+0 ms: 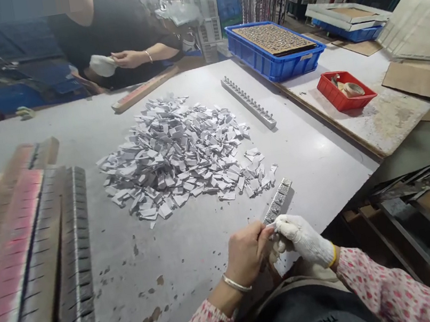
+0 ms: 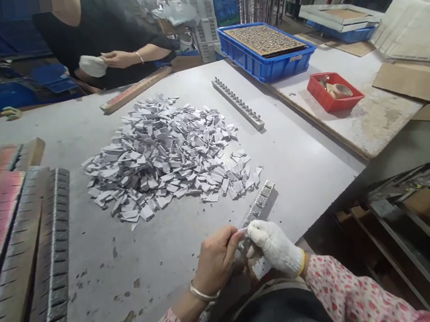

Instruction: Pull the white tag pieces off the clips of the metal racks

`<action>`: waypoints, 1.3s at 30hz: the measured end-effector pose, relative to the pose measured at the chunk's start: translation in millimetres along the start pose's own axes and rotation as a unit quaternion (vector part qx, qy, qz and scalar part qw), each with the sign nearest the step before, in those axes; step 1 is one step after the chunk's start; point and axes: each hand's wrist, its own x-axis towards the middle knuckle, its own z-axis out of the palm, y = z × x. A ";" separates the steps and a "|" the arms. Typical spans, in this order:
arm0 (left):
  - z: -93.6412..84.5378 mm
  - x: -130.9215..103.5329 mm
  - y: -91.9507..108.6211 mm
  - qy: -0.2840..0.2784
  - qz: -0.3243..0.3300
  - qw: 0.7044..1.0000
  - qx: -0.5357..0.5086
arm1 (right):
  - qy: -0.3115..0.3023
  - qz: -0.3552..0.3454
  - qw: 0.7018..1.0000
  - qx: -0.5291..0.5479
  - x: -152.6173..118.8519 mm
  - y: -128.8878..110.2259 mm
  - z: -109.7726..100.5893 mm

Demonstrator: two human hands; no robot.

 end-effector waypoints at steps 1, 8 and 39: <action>1.1 2.2 -2.0 -0.013 -0.008 1.000 0.005 | 0.001 0.000 1.000 -0.029 4.5 -3.4 -9.0; 14.9 3.4 -14.7 -0.124 0.023 0.991 -0.052 | 0.070 0.000 0.858 -0.508 50.5 -18.8 -87.1; -0.7 113.9 -79.2 -0.089 -0.123 0.954 0.258 | 0.061 0.049 0.810 -0.581 54.3 -35.3 -82.7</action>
